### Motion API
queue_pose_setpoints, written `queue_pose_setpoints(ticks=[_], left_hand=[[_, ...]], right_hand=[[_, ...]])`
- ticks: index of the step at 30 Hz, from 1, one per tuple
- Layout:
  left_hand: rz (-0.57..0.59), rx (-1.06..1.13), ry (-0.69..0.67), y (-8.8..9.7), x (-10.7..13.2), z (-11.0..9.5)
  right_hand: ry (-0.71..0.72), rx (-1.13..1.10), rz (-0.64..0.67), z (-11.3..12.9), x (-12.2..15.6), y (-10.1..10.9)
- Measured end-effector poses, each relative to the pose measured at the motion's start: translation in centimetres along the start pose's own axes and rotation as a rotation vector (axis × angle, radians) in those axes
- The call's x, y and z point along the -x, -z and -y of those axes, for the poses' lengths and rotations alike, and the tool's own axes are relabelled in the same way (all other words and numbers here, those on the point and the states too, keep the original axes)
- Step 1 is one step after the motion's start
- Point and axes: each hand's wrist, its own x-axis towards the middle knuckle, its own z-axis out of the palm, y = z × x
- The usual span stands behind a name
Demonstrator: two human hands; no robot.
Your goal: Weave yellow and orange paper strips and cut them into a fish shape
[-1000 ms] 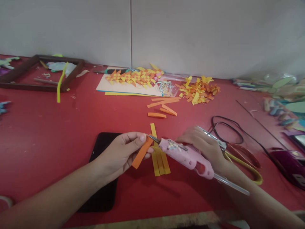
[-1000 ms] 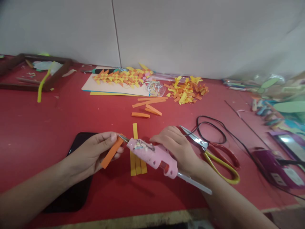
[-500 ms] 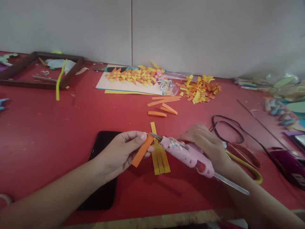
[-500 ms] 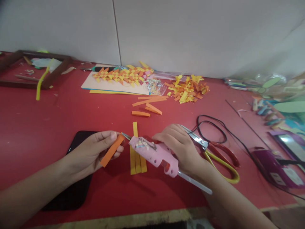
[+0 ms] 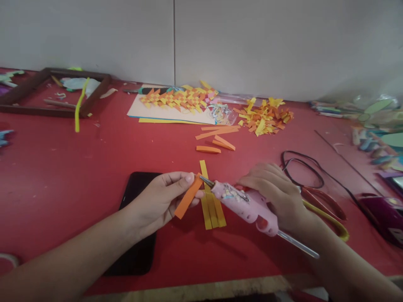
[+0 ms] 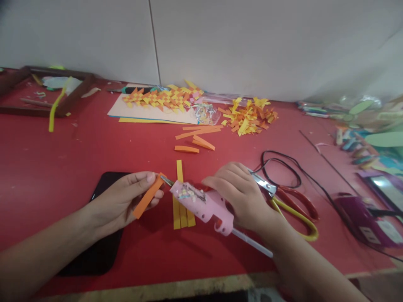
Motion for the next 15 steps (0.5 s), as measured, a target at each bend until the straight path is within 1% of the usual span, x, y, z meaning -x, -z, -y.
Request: queue_pose_setpoints(ticks=[5,10,13,15], left_hand=[[-0.012,0.008,0.007,-0.1,-0.1,0.0],[-0.022,0.019,0.034,-0.2,-0.2,-0.1],[-0.012,0.030,0.035,-0.2,-0.1,-0.2],[-0.013,0.041,0.024,-0.1,0.0,-0.3]], right_hand=[[0.020,0.029,-0.025,-0.4,0.3,-0.2],[0.030,0.058,-0.010,-0.9,0.7,-0.4],[0.062,0.098,0.002,-1.4,0.8,0.1],[0.071,0.157,-0.008,-2.2,0.9,0.8]])
